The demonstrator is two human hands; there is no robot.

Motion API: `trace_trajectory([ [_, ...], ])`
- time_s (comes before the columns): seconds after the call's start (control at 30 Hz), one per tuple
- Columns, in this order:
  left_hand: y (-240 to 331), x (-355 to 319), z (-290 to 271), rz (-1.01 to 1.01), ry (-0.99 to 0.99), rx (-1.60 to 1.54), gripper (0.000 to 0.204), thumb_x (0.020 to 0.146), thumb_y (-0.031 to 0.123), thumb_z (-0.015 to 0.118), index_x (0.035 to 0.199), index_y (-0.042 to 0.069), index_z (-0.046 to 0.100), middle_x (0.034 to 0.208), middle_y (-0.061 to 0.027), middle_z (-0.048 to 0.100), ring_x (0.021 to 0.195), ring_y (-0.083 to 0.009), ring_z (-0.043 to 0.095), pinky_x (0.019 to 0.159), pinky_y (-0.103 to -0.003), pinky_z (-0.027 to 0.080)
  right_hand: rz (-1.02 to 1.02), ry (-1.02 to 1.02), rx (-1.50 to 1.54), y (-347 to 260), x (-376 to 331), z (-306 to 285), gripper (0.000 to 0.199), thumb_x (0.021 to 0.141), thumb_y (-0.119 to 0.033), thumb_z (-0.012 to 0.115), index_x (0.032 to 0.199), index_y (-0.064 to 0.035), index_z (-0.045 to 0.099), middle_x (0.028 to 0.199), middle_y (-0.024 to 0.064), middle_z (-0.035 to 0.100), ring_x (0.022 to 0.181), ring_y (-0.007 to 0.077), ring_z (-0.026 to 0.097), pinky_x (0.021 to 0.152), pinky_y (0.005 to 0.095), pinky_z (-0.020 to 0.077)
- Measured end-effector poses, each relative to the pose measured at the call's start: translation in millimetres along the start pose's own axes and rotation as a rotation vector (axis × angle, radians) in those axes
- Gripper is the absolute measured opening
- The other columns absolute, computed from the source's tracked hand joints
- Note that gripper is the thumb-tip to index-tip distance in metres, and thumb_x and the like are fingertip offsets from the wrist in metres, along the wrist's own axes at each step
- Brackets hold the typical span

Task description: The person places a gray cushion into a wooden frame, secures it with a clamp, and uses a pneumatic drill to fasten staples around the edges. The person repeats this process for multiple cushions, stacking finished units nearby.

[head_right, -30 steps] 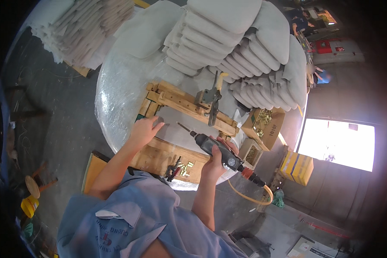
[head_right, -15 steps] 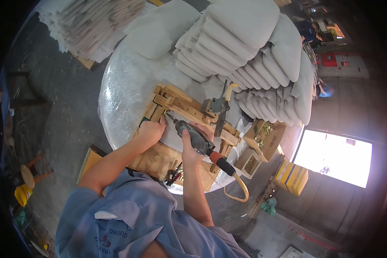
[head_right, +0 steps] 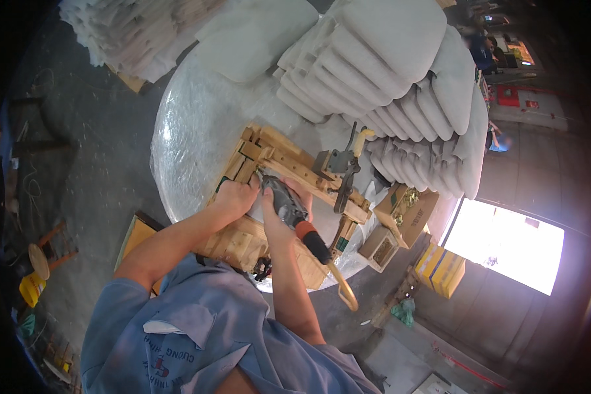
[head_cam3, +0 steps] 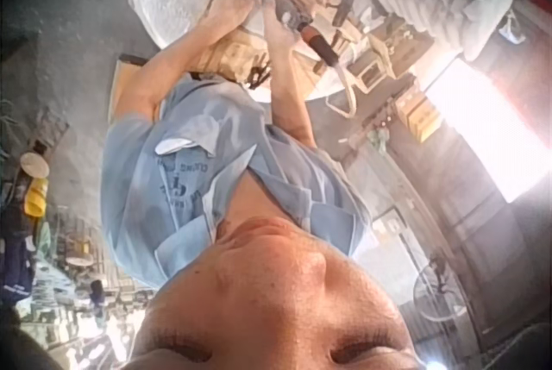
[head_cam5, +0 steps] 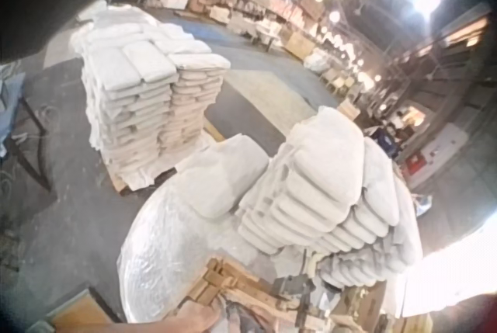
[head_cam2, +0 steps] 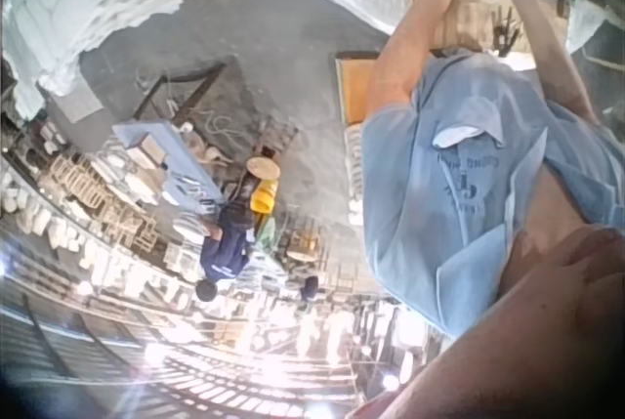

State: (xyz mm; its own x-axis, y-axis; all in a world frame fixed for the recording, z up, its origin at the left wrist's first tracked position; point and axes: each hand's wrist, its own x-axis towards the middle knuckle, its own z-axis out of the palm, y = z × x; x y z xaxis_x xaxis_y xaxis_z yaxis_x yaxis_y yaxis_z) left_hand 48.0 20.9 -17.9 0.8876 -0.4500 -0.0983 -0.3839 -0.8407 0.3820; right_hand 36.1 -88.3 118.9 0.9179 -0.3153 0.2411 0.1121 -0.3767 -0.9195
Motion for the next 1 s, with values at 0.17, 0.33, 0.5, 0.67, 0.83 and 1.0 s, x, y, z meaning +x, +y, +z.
trace_trajectory([
  [0.17, -4, -3, -14, 0.047, -0.020, -0.048, 0.050, 0.093, 0.016, 0.063, 0.135, -0.012, 0.062, 0.073, -0.0138, 0.077, 0.063, -0.0258, 0.077, 0.052, -0.040, 0.057, -0.067, -0.123, -0.098, 0, 9, 10, 0.044, 0.082, 0.006, 0.080, 0.119, -0.0011, 0.058, 0.119, 0.0179, 0.071, 0.110, 0.0233, 0.072, 0.100, 0.0376, 0.0580],
  [0.33, -3, -3, -18, 0.019, 0.004, -0.100, 0.045, 0.093, 0.016, 0.063, 0.128, -0.011, 0.065, 0.071, -0.0147, 0.076, 0.061, -0.0273, 0.077, 0.052, -0.040, 0.057, 0.046, -0.104, 0.010, -2, 43, 15, 0.039, 0.083, 0.004, 0.078, 0.115, -0.0008, 0.057, 0.117, 0.0169, 0.071, 0.107, 0.0231, 0.071, 0.096, 0.0376, 0.0582],
  [0.5, -6, 0, -22, 0.008, -0.007, -0.103, 0.045, 0.101, 0.028, 0.061, 0.131, -0.005, 0.064, 0.071, -0.0136, 0.075, 0.062, -0.0303, 0.076, 0.054, -0.045, 0.057, 0.053, -0.173, -0.027, -10, 38, 12, 0.041, 0.084, 0.003, 0.079, 0.120, -0.0008, 0.061, 0.114, 0.0127, 0.071, 0.104, 0.0192, 0.070, 0.093, 0.0336, 0.0573],
  [0.67, -11, -16, -36, -0.074, 0.006, -0.406, 0.052, 0.106, 0.039, 0.060, 0.139, -0.001, 0.061, 0.078, -0.0163, 0.075, 0.071, -0.0325, 0.075, 0.066, -0.046, 0.059, 0.083, -0.057, 0.008, -16, 23, 9, 0.043, 0.084, 0.004, 0.079, 0.123, -0.0035, 0.062, 0.114, 0.0113, 0.071, 0.107, 0.0188, 0.069, 0.096, 0.0334, 0.0557],
  [0.83, -33, -60, -54, -0.675, 0.043, -1.911, 0.065, 0.112, 0.051, 0.050, 0.151, -0.001, 0.053, 0.122, -0.0257, 0.073, 0.106, -0.0333, 0.074, 0.094, -0.046, 0.060, 0.154, 0.137, 0.222, -20, -31, -32, 0.052, 0.085, 0.004, 0.077, 0.132, -0.0059, 0.055, 0.120, 0.0156, 0.071, 0.113, 0.0266, 0.071, 0.100, 0.0392, 0.0575],
  [1.0, -40, -115, -60, -0.622, 0.276, -2.486, 0.079, 0.114, 0.062, 0.035, 0.161, -0.001, 0.040, 0.151, -0.0268, 0.057, 0.141, -0.0363, 0.056, 0.118, -0.047, 0.046, 0.274, 0.195, 0.565, -64, -91, -62, 0.051, 0.089, 0.008, 0.066, 0.135, -0.0069, 0.051, 0.127, 0.0204, 0.067, 0.116, 0.0330, 0.070, 0.104, 0.0500, 0.0611],
])
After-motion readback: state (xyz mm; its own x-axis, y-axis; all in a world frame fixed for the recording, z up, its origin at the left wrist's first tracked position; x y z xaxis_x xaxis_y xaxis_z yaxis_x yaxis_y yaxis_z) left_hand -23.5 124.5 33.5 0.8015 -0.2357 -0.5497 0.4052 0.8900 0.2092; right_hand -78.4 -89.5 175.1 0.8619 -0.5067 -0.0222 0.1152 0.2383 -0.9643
